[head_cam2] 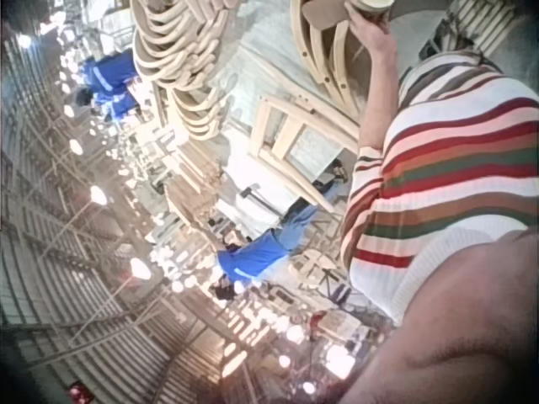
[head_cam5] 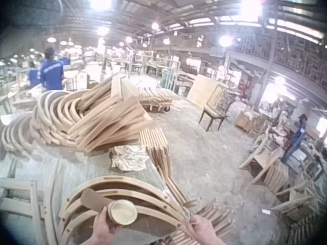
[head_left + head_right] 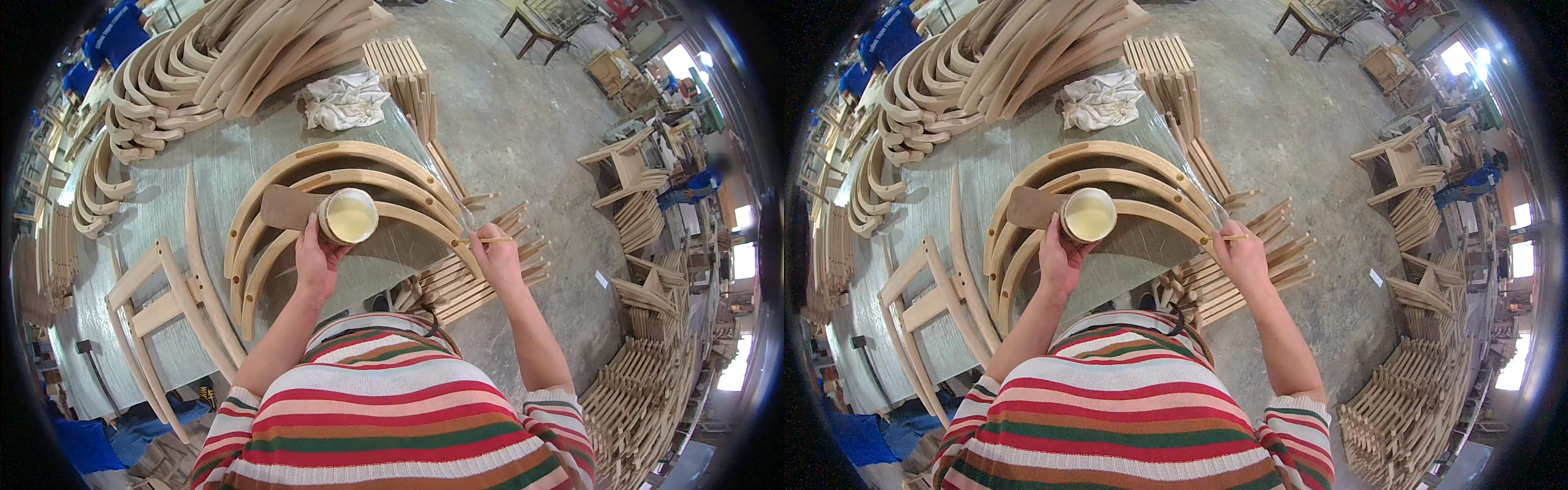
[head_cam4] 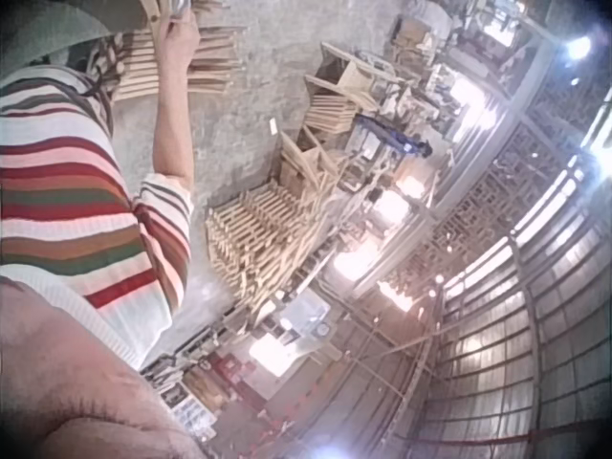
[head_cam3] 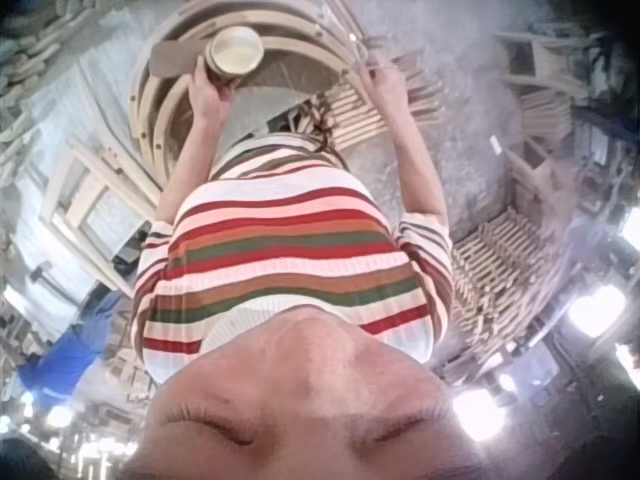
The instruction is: The person applies a yellowish finish to curved wooden chair parts using a brush and a small container. They dip the brush into the container and coat the wood surfaces, then place the treated parts onto a stack. The person also moves stacks of wooden parts around the workshop floor.
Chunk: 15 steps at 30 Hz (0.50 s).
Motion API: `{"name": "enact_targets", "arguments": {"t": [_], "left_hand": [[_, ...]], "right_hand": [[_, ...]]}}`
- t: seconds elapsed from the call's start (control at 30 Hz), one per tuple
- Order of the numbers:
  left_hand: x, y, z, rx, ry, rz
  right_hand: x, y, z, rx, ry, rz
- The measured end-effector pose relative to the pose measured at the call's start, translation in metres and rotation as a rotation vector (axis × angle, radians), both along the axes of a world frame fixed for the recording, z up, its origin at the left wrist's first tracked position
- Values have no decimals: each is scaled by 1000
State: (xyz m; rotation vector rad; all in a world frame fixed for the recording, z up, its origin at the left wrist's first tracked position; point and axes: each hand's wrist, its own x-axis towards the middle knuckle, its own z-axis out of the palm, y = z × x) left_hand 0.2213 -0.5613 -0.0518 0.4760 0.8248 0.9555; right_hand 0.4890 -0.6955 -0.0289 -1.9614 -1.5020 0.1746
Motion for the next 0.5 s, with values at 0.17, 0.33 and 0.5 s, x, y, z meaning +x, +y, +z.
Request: {"name": "enact_targets", "arguments": {"t": [0.17, 0.33, 0.5], "left_hand": [[-2, -3, -2, -10, -2, 29], [-4, -6, -2, 8, -10, 39], [-8, -9, -1, 16, -15, 65]], "right_hand": [[0, -4, -1, -30, 35, 1], [-7, -3, 10, -81, -23, 18], [-5, 2, 9, -71, -14, 41]]}}
